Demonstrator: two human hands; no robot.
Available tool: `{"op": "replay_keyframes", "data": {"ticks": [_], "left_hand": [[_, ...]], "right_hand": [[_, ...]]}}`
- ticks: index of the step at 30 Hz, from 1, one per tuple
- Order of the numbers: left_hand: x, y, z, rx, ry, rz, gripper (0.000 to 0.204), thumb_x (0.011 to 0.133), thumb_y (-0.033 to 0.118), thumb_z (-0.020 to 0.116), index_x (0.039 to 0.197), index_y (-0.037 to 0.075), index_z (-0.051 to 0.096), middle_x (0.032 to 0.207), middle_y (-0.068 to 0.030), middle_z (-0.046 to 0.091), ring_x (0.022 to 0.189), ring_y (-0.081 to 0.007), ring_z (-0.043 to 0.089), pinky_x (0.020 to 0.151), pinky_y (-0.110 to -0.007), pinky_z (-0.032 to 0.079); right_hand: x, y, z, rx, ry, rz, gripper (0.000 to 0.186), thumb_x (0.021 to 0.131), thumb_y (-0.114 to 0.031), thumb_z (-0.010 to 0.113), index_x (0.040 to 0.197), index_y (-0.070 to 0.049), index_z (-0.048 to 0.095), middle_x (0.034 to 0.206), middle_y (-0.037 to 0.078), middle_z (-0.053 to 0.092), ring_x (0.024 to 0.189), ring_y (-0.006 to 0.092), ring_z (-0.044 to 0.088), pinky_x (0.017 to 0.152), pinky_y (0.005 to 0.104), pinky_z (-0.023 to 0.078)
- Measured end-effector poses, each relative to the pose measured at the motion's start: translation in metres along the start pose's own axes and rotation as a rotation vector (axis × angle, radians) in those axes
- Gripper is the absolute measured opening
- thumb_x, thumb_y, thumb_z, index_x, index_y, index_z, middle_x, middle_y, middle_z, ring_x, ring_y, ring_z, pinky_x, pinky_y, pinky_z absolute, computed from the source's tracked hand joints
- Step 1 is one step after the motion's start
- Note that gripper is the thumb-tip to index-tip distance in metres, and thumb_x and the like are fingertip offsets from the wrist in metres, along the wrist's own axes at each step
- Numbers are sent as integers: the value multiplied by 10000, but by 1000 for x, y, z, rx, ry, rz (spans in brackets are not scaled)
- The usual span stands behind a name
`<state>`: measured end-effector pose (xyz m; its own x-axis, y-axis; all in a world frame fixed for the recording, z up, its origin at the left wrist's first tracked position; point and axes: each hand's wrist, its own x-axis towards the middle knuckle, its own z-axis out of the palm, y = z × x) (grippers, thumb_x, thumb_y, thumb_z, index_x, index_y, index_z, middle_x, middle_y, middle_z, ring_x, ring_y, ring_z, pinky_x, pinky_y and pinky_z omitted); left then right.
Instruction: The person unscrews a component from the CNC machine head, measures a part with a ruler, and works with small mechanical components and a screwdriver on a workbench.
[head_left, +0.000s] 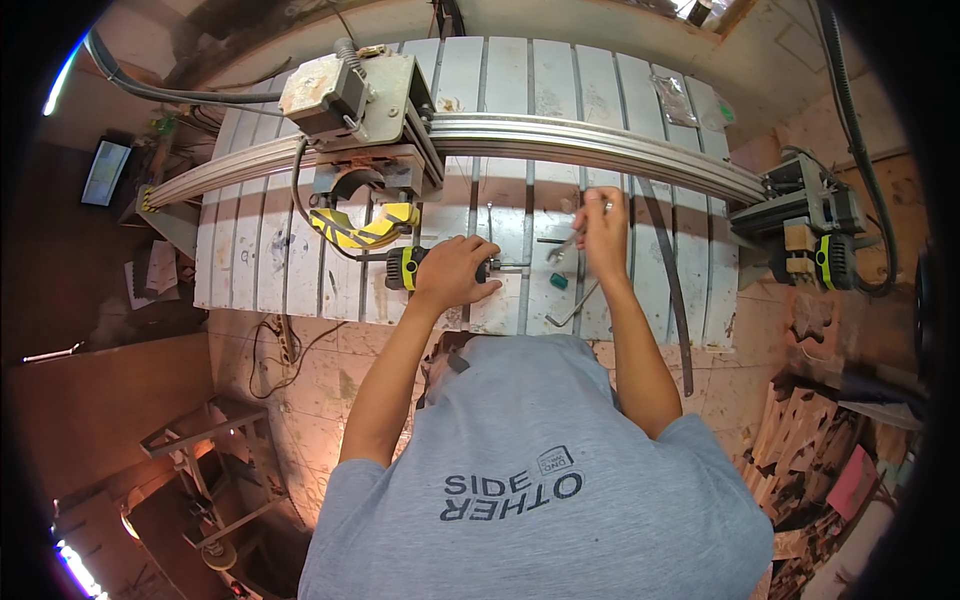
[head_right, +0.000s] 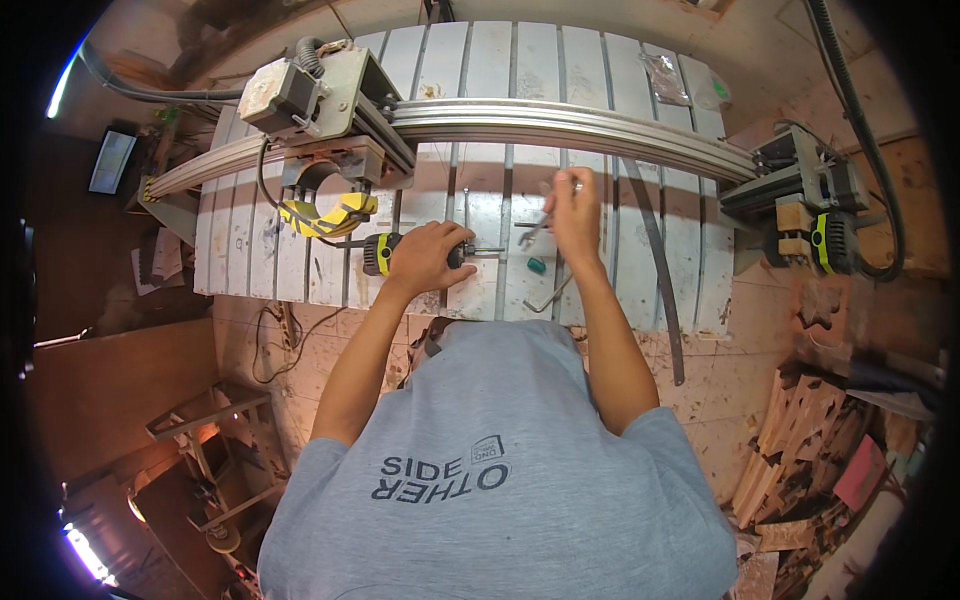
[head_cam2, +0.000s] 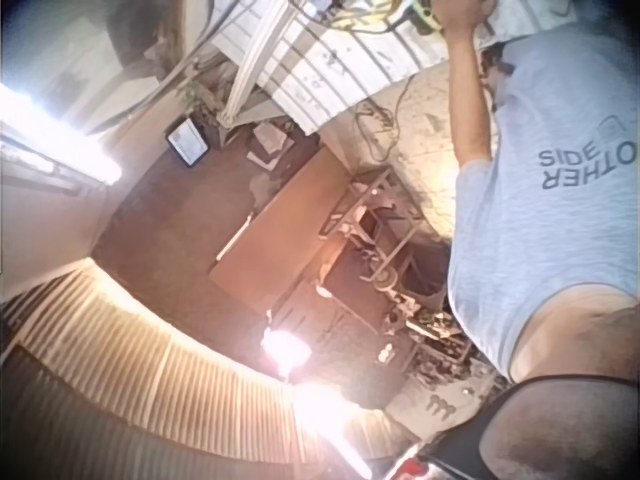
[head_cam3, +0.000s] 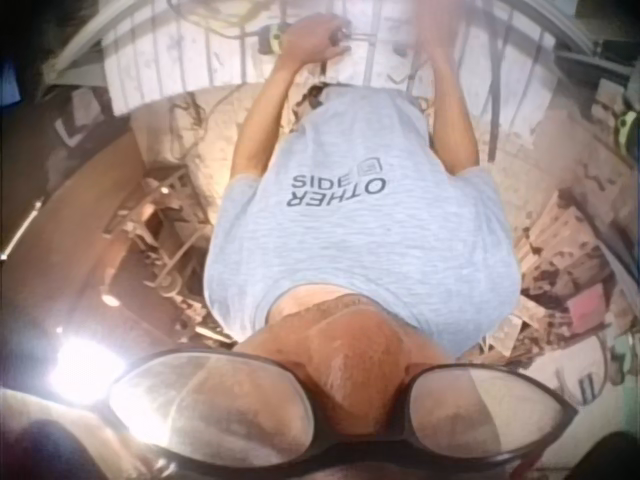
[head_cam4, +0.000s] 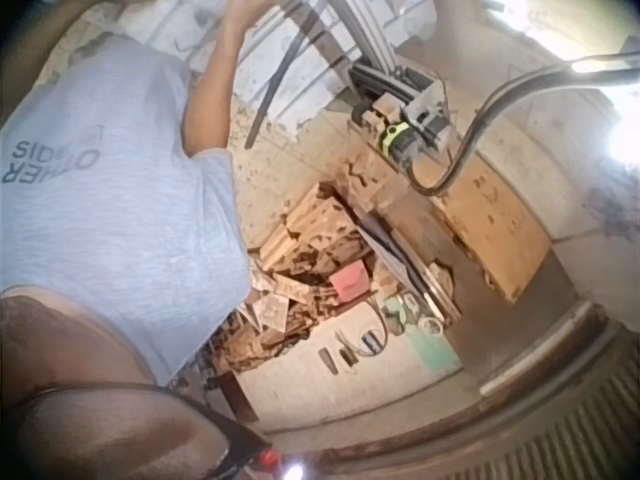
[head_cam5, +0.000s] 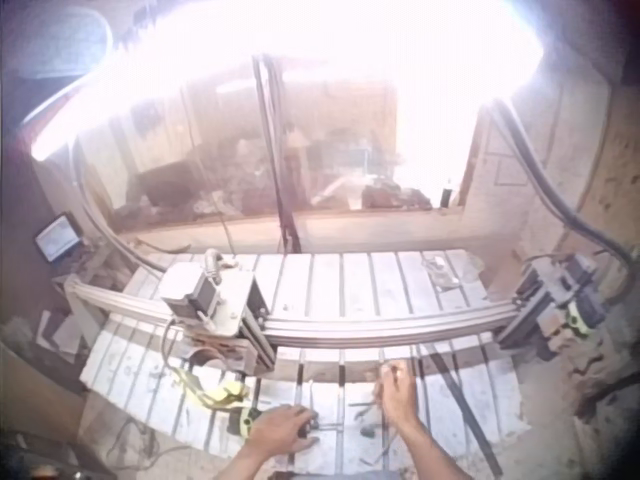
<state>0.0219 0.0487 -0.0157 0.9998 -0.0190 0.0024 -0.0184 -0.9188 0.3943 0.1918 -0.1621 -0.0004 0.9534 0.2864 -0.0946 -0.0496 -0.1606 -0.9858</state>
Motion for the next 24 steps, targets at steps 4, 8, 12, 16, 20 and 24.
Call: {"op": "replay_keyframes", "data": {"ticks": [4,8,12,16,20,24], "left_hand": [[-1,1,2,9,3,-15,415,836,420,784,1155,169,696,1100,-32,678,1036,-250,664,888,-393,542],[0,1,3,24,13,-7,395,846,413,770,1150,174,695,1085,-27,676,1019,-250,667,878,-392,542],[0,0,3,8,22,-2,395,841,410,771,1148,172,701,1074,-29,680,1015,-250,667,877,-393,541],[-1,1,0,-1,25,-14,398,830,403,777,1144,168,709,1071,-30,685,1010,-251,668,874,-396,541],[-1,1,2,-11,60,-12,395,821,396,782,1139,171,715,1069,-27,689,997,-252,668,864,-400,542],[-3,-1,6,-12,92,-4,397,815,385,778,1142,169,714,1048,-25,685,979,-248,667,862,-399,544]], "right_hand": [[6,21,-51,-162,151,62,261,1055,-300,602,1018,-45,637,646,36,593,534,110,535,500,297,422],[-7,26,-65,-538,35,-137,196,977,-243,699,965,-48,709,628,71,588,588,157,571,563,354,449],[-19,38,-38,-834,-204,-373,178,900,-168,751,1038,-57,738,986,162,664,753,345,699,688,448,562],[-17,41,-9,-1039,-306,-228,189,908,-144,738,1073,-57,709,1053,155,640,881,413,699,808,523,554],[-9,52,-2,-1112,-340,-261,98,912,-77,689,985,-22,656,1049,186,646,896,429,702,823,540,554],[-19,35,-12,-979,-384,-337,68,914,-52,678,966,-14,659,1026,184,698,900,418,709,789,502,560]]}}
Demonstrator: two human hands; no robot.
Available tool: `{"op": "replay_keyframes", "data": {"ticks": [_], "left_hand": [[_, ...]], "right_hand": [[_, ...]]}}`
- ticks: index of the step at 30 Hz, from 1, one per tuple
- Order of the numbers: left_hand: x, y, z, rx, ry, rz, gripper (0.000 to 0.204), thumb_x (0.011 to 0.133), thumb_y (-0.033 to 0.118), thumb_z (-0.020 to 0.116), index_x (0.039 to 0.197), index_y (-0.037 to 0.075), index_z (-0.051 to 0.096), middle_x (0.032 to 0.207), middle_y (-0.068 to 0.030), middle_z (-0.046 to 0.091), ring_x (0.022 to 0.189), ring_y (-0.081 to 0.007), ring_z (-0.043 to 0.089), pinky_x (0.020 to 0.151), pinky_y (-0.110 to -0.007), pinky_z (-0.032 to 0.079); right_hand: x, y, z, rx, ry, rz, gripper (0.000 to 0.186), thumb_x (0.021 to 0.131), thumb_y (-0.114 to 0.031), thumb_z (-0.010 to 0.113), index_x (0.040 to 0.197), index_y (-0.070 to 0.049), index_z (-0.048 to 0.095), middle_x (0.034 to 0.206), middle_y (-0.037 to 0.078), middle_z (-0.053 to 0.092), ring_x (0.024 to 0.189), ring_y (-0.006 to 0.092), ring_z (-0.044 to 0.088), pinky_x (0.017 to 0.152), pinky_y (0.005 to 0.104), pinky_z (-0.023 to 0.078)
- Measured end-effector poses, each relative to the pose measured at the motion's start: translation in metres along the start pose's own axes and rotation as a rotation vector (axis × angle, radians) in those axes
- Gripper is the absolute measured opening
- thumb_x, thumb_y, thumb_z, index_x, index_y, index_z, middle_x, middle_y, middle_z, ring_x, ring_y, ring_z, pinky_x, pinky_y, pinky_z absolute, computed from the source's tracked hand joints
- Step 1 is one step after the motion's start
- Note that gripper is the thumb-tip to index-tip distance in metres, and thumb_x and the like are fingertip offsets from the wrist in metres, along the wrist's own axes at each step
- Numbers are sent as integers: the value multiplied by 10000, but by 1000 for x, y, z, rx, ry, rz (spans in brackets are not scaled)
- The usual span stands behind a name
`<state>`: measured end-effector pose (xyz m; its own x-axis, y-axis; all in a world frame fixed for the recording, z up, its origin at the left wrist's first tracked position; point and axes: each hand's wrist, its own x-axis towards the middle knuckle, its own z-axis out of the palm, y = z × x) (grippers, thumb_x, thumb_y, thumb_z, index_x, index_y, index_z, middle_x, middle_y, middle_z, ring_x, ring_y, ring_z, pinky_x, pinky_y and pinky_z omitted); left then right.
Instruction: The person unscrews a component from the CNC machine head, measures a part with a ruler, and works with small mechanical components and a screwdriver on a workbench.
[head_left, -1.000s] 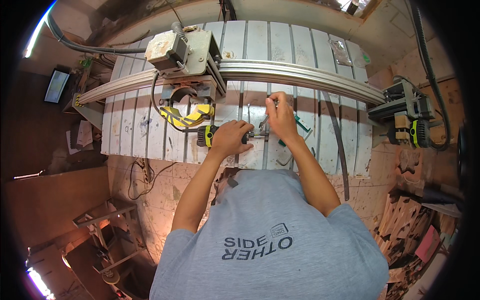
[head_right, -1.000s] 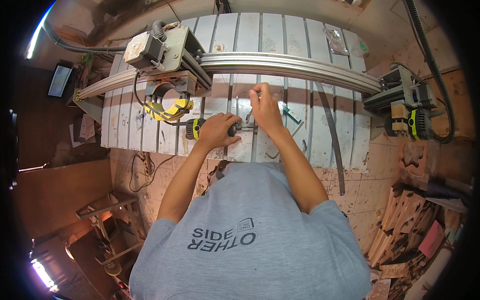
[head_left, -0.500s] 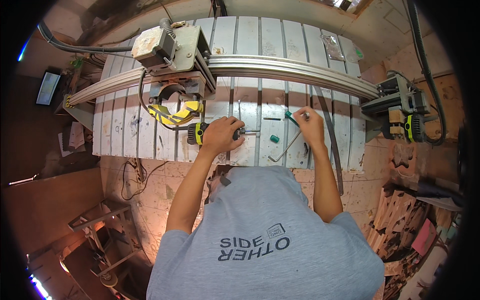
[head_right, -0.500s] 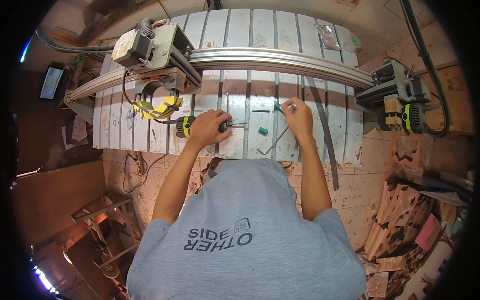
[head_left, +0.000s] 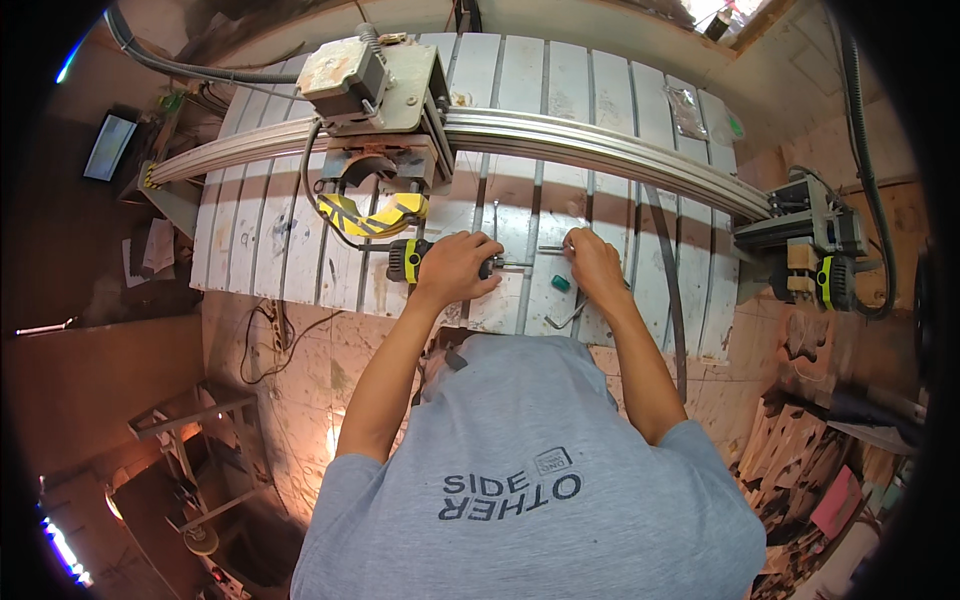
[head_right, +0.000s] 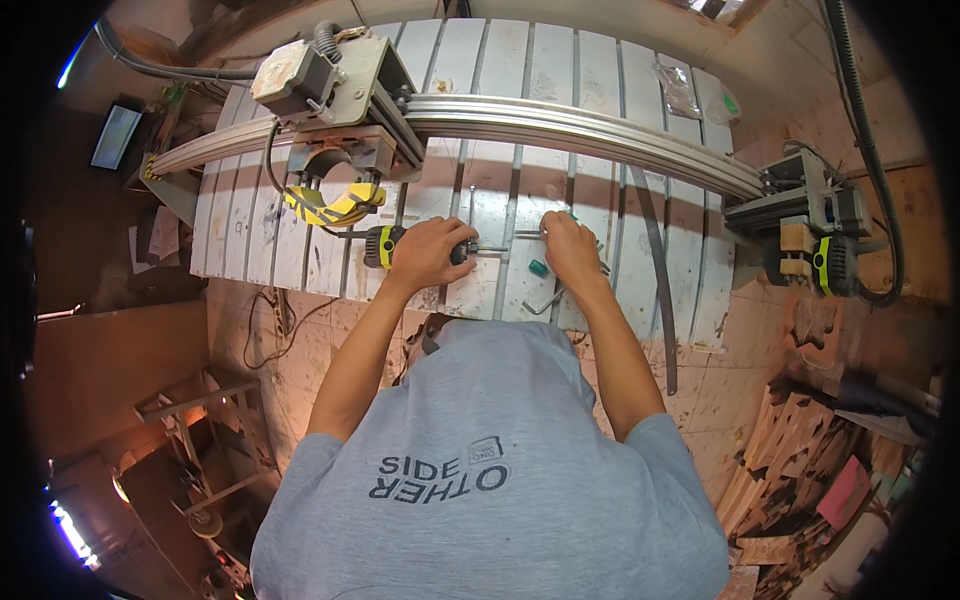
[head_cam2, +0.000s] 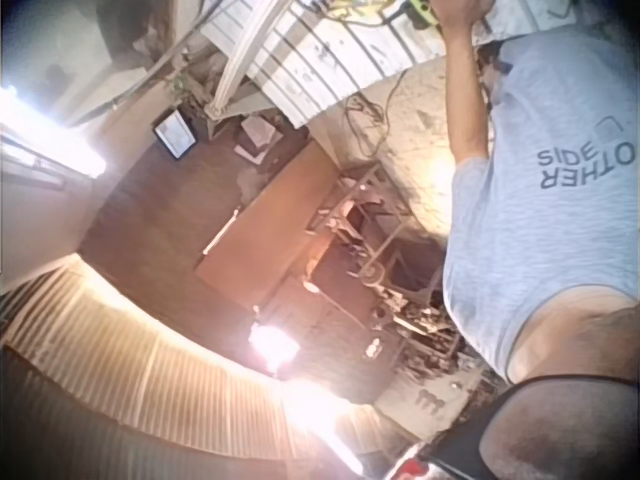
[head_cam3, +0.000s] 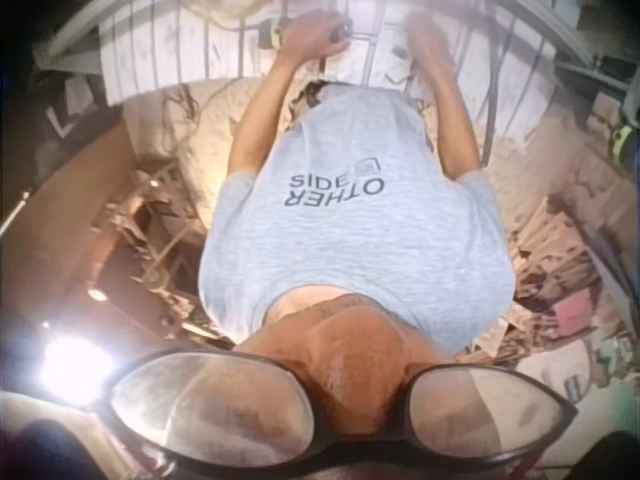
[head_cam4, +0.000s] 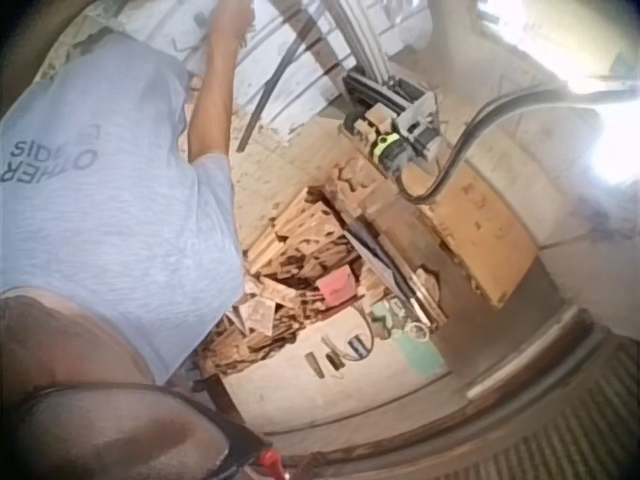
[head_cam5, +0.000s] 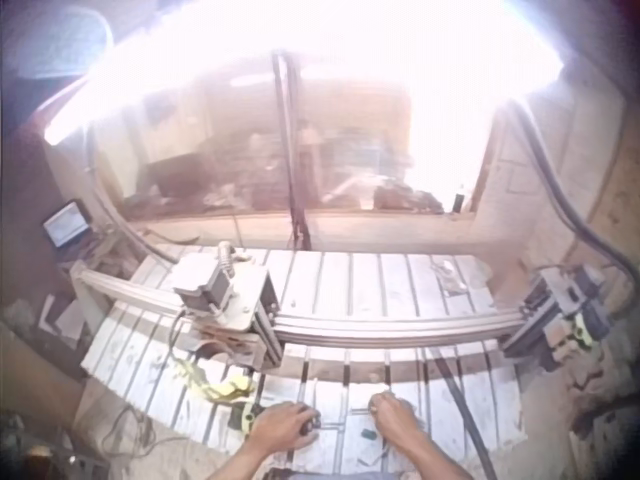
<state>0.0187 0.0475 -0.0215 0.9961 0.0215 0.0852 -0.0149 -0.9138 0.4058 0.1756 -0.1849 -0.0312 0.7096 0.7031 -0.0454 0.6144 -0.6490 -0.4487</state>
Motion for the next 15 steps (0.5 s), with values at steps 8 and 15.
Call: {"op": "replay_keyframes", "data": {"ticks": [8,15], "left_hand": [[1,2,0,13,-33,-15,401,805,377,784,1140,166,723,1065,-30,695,985,-253,671,876,-400,549],[1,2,-3,9,-21,-3,429,784,418,824,1127,179,727,1073,-10,696,999,-238,674,856,-385,550]], "right_hand": [[-24,-38,2,495,-62,-6,100,872,-28,760,953,-34,702,890,160,732,824,358,703,736,443,523],[-30,-41,34,496,40,55,109,868,-79,779,935,-61,695,848,138,731,791,348,710,704,434,522]]}}
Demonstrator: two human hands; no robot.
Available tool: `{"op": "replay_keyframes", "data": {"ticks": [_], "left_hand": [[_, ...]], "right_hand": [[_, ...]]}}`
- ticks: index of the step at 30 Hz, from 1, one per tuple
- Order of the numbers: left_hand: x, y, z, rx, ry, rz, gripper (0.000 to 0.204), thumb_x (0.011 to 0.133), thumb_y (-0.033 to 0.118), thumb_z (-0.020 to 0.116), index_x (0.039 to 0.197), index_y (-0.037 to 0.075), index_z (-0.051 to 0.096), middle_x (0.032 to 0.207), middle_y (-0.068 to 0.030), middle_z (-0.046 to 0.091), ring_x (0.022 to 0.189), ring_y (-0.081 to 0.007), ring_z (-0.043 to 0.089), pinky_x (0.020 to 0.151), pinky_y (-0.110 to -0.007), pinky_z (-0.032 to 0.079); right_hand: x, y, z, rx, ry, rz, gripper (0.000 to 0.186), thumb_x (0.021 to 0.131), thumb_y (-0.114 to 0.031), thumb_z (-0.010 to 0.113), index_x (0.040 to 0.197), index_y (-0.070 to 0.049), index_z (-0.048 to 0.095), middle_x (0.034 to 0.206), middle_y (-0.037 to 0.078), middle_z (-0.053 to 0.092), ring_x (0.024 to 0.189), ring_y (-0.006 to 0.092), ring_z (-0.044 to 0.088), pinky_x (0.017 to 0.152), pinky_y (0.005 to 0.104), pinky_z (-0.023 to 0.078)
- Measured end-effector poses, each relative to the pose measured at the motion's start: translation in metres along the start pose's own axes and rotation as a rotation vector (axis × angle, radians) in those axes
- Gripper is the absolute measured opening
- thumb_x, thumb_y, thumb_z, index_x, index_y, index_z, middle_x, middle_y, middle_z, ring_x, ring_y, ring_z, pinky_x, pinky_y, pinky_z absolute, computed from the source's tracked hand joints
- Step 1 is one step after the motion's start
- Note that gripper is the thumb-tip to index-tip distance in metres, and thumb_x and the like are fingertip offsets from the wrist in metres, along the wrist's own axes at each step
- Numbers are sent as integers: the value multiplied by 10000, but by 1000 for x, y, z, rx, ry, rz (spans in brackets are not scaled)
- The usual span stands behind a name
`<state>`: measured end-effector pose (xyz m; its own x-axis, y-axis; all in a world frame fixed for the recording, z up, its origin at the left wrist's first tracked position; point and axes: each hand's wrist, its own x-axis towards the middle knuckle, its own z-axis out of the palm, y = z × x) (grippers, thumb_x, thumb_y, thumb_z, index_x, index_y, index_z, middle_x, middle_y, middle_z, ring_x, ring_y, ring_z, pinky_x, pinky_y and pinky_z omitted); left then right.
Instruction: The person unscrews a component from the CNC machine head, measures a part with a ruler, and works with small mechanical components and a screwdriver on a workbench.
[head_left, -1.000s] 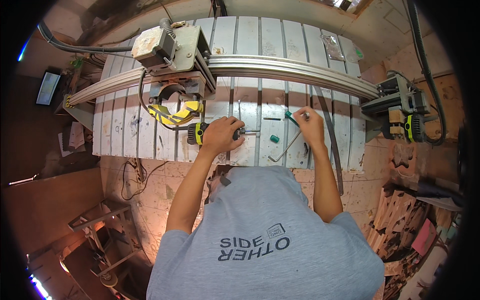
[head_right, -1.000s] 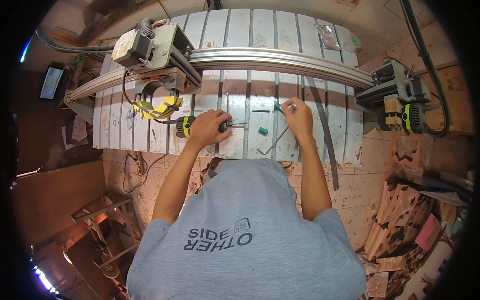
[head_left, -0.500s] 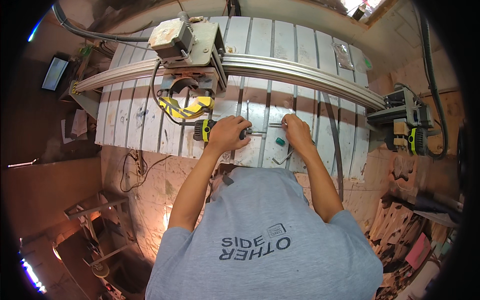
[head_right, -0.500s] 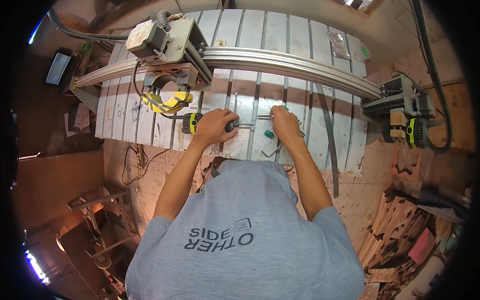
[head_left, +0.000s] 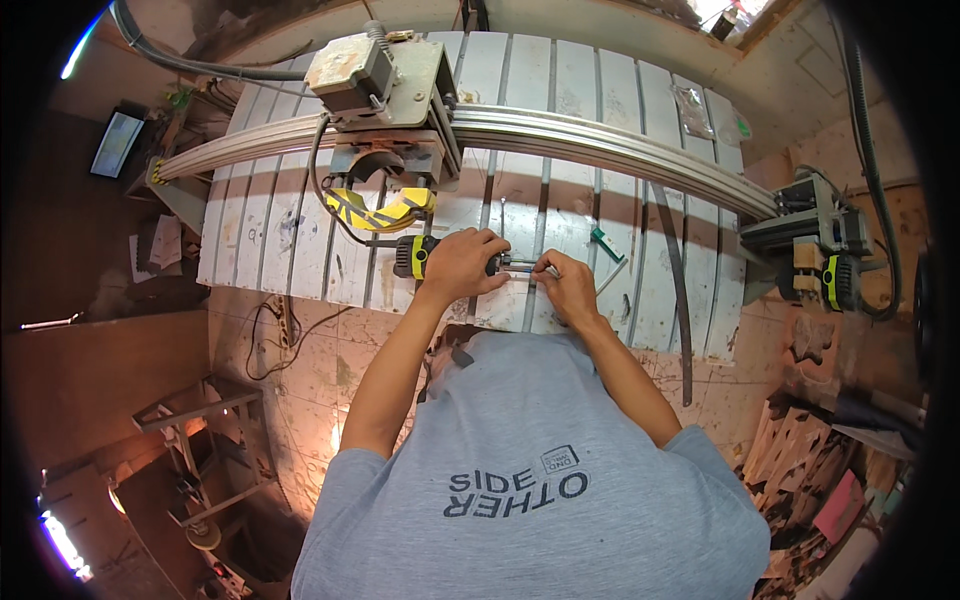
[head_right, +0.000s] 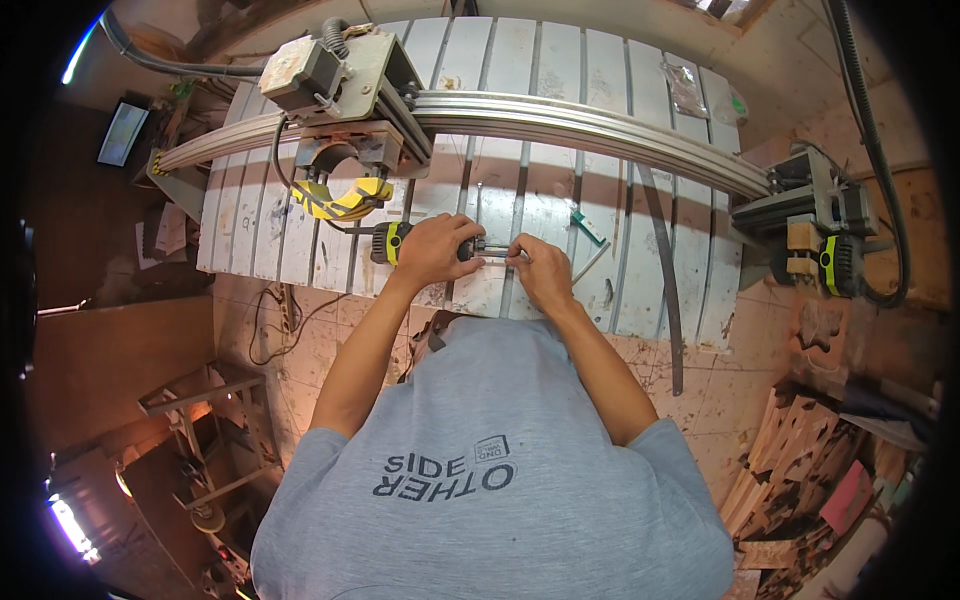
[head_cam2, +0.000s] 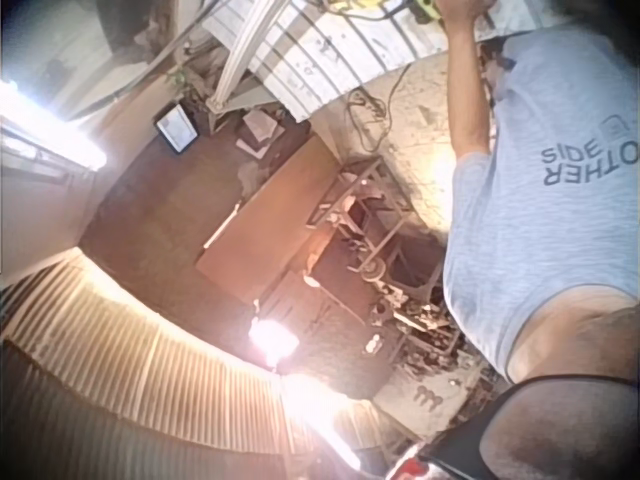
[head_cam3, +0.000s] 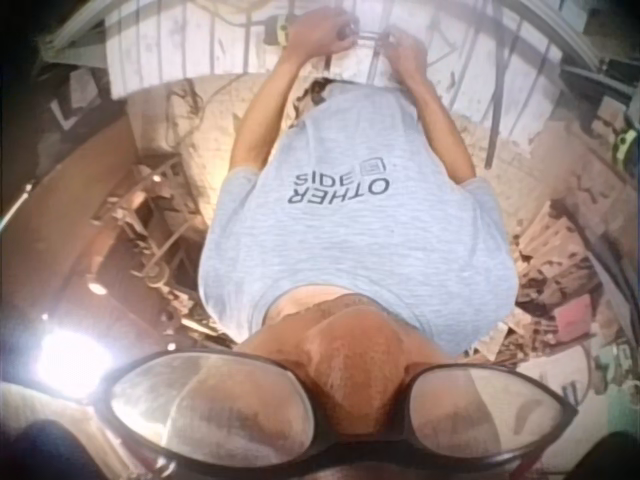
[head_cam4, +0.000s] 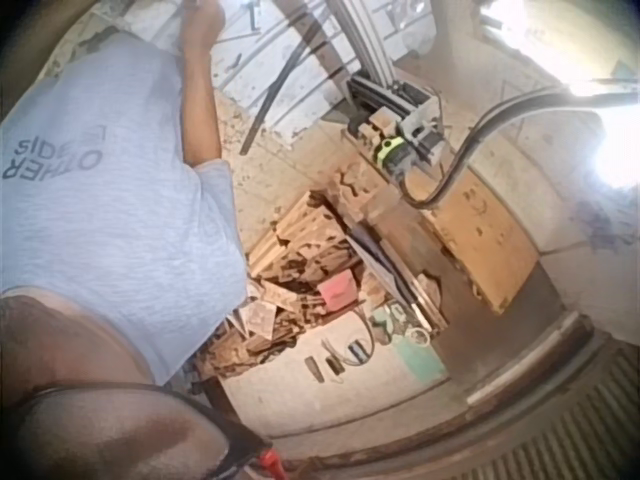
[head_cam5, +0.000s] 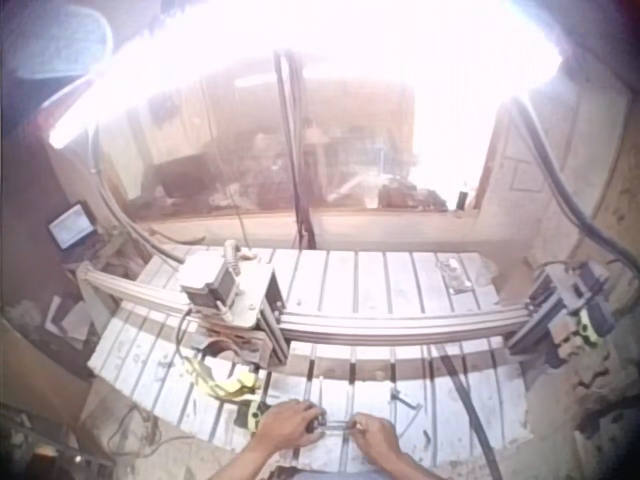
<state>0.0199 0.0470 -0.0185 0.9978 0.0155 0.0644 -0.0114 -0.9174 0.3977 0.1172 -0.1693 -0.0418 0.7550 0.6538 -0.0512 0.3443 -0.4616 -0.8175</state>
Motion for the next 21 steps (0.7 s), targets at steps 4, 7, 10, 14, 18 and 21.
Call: {"op": "replay_keyframes", "data": {"ticks": [4,7,10,14,18,21], "left_hand": [[0,1,1,16,14,-6,405,799,443,819,1097,179,741,1056,-5,701,991,-232,679,845,-376,551],[1,1,3,22,35,7,380,817,451,807,1079,183,746,1038,0,704,971,-226,685,829,-370,554],[2,1,3,37,36,18,362,827,448,800,1072,186,748,1031,1,705,954,-226,689,815,-369,557],[1,1,3,47,29,12,360,829,450,798,1068,184,756,1048,-2,711,954,-227,692,812,-368,559],[1,2,1,55,14,15,347,839,448,792,1065,186,768,1065,-7,717,961,-230,696,813,-366,561],[1,3,1,52,13,10,332,848,447,787,1057,190,775,1071,-8,719,965,-232,697,816,-367,561]], "right_hand": [[-2,-2,5,-7,33,-17,101,870,-75,771,931,-64,691,859,135,732,797,349,713,707,436,527],[-3,-1,6,-18,43,-40,104,868,-67,767,932,-66,685,875,133,732,807,352,717,711,441,532],[-3,-1,6,-28,44,-52,109,866,-60,763,935,-68,679,887,132,731,817,354,719,715,444,536],[-3,-5,5,-49,40,-66,120,862,-55,762,940,-65,671,901,128,728,825,356,717,720,449,541],[-5,-3,7,-67,71,-96,145,868,-57,763,960,-54,650,925,132,715,836,363,711,726,455,542],[-8,-5,9,-53,114,-73,199,866,-51,771,993,-44,617,930,155,701,854,378,707,735,456,539]]}}
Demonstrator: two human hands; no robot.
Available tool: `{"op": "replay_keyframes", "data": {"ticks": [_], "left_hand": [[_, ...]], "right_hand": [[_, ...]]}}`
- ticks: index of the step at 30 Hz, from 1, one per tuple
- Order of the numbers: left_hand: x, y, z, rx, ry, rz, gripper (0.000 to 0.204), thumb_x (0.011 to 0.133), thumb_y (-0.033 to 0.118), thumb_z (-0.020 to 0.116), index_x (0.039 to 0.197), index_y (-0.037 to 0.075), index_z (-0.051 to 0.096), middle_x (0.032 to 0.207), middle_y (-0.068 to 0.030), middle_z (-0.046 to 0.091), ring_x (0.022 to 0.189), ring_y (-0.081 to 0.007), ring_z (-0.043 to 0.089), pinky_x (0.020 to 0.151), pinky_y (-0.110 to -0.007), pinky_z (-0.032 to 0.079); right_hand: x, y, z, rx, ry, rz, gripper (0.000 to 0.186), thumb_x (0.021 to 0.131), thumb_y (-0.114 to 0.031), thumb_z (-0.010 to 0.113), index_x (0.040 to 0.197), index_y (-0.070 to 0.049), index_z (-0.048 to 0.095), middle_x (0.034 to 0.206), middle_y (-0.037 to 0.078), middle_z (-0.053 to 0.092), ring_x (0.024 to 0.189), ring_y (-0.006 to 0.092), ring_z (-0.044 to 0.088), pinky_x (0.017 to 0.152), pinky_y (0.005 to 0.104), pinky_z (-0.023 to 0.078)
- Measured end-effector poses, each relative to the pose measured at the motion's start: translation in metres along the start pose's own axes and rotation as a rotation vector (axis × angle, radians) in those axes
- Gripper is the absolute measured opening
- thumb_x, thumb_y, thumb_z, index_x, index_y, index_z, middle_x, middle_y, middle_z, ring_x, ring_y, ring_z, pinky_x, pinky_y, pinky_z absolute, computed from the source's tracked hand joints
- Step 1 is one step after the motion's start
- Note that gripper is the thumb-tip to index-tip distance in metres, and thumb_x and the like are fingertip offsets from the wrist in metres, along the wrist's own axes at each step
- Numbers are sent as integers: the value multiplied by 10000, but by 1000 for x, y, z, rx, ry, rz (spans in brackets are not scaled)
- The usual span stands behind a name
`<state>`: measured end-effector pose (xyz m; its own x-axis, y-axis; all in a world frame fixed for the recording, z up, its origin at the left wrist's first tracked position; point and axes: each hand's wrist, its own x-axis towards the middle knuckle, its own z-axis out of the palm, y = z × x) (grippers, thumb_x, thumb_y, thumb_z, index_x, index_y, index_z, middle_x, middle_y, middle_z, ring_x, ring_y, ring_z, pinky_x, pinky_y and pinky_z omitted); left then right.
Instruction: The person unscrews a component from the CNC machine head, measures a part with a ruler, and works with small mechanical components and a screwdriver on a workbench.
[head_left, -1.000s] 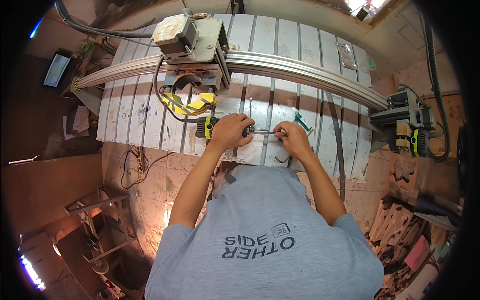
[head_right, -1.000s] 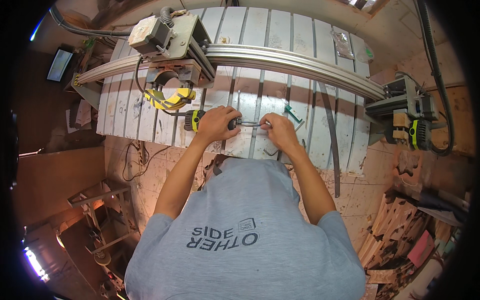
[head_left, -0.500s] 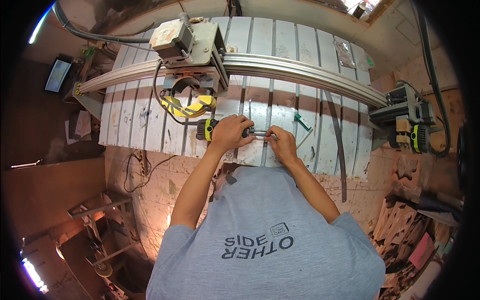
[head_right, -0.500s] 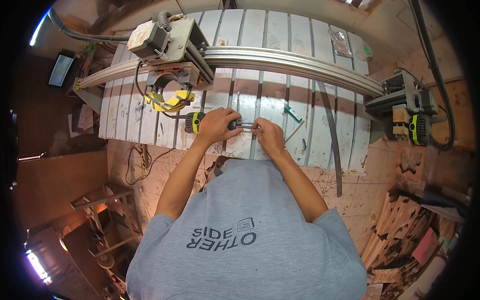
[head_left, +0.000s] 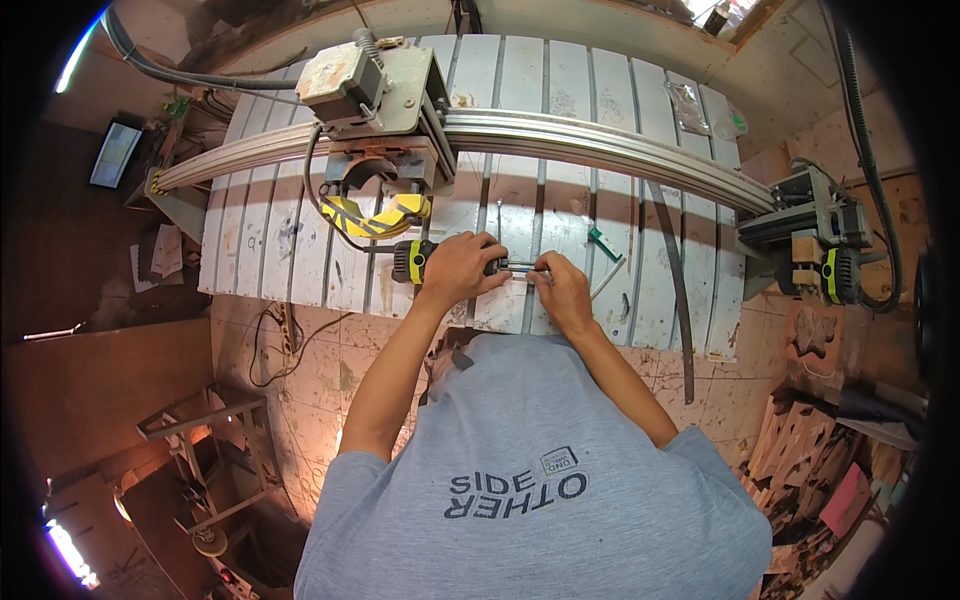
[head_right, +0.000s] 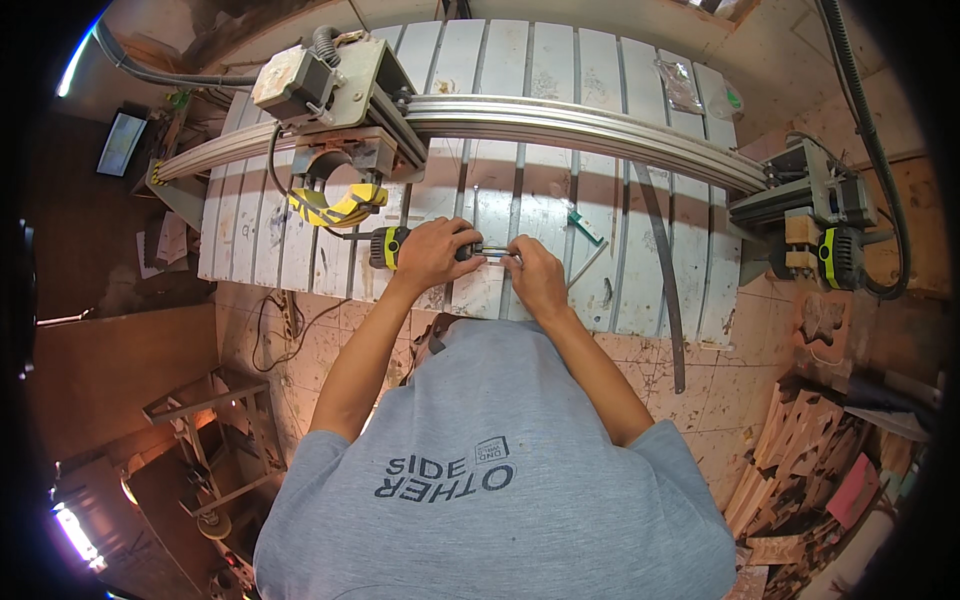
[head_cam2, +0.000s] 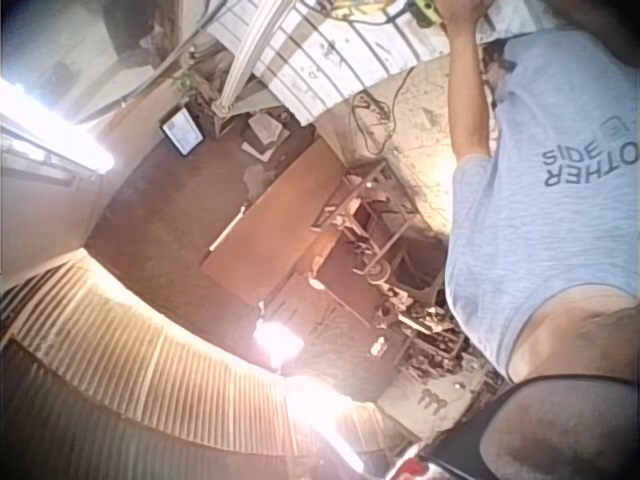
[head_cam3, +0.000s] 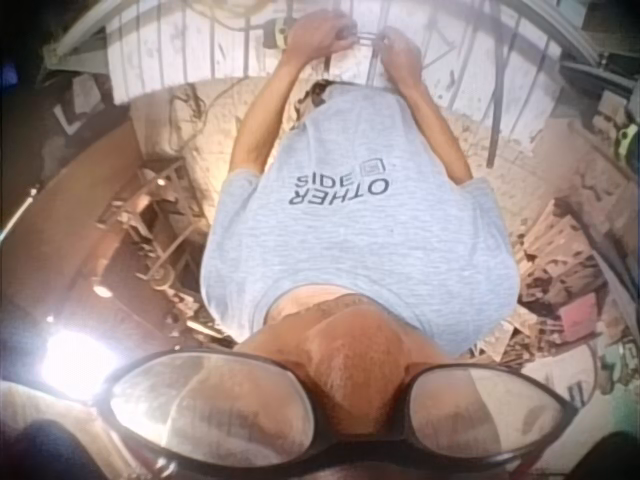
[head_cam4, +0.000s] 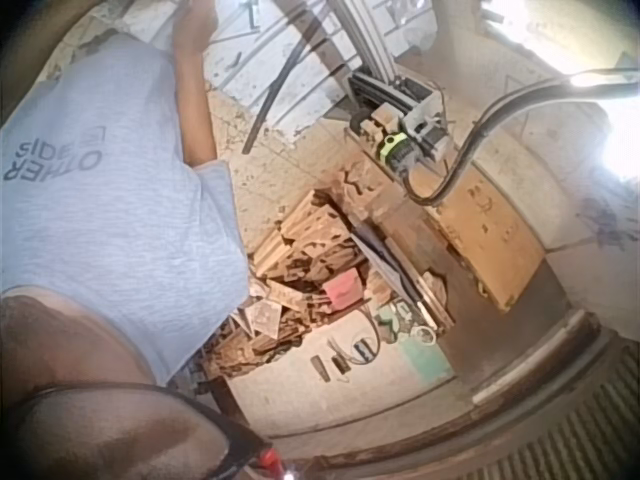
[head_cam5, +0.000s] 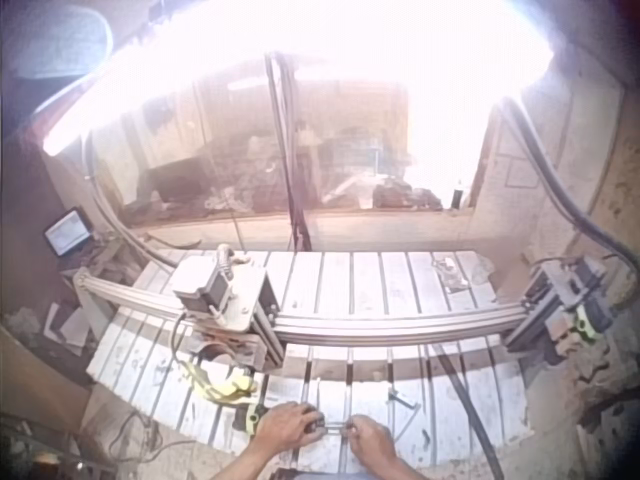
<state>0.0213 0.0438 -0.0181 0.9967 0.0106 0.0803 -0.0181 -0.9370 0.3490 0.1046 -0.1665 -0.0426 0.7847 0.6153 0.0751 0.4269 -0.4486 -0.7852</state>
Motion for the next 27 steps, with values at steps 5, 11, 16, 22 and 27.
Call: {"op": "replay_keyframes", "data": {"ticks": [5,11,16,22,27], "left_hand": [[-1,0,3,6,17,2,321,854,448,783,1044,189,779,1076,-6,717,961,-230,697,818,-366,557],[-1,-1,6,9,51,24,311,857,442,783,1041,191,783,1071,-2,709,954,-225,694,821,-359,550],[-1,-3,9,-3,50,20,304,858,438,783,1033,189,786,1069,-7,705,952,-231,690,825,-363,547],[0,-2,6,-15,36,18,305,865,435,777,1031,179,786,1072,-12,702,961,-235,685,829,-370,545],[0,-2,7,4,25,15,322,858,444,781,1034,174,786,1080,-13,704,980,-234,687,835,-371,546]], "right_hand": [[-1,4,-2,66,10,107,281,849,-31,784,1023,-36,563,922,184,693,882,389,709,762,455,537],[-1,13,-1,-16,-84,229,229,837,-60,788,1017,18,669,920,219,731,894,387,728,799,449,552],[7,-1,-4,-36,-201,362,297,815,-125,818,1028,42,696,900,233,740,901,397,733,807,453,563],[7,-2,2,-115,-99,132,313,841,-127,797,1087,-37,625,1013,188,670,841,439,703,742,509,562],[10,-5,7,-189,-134,-82,302,846,-109,778,1075,-101,582,1088,139,560,779,418,686,677,533,563]]}}
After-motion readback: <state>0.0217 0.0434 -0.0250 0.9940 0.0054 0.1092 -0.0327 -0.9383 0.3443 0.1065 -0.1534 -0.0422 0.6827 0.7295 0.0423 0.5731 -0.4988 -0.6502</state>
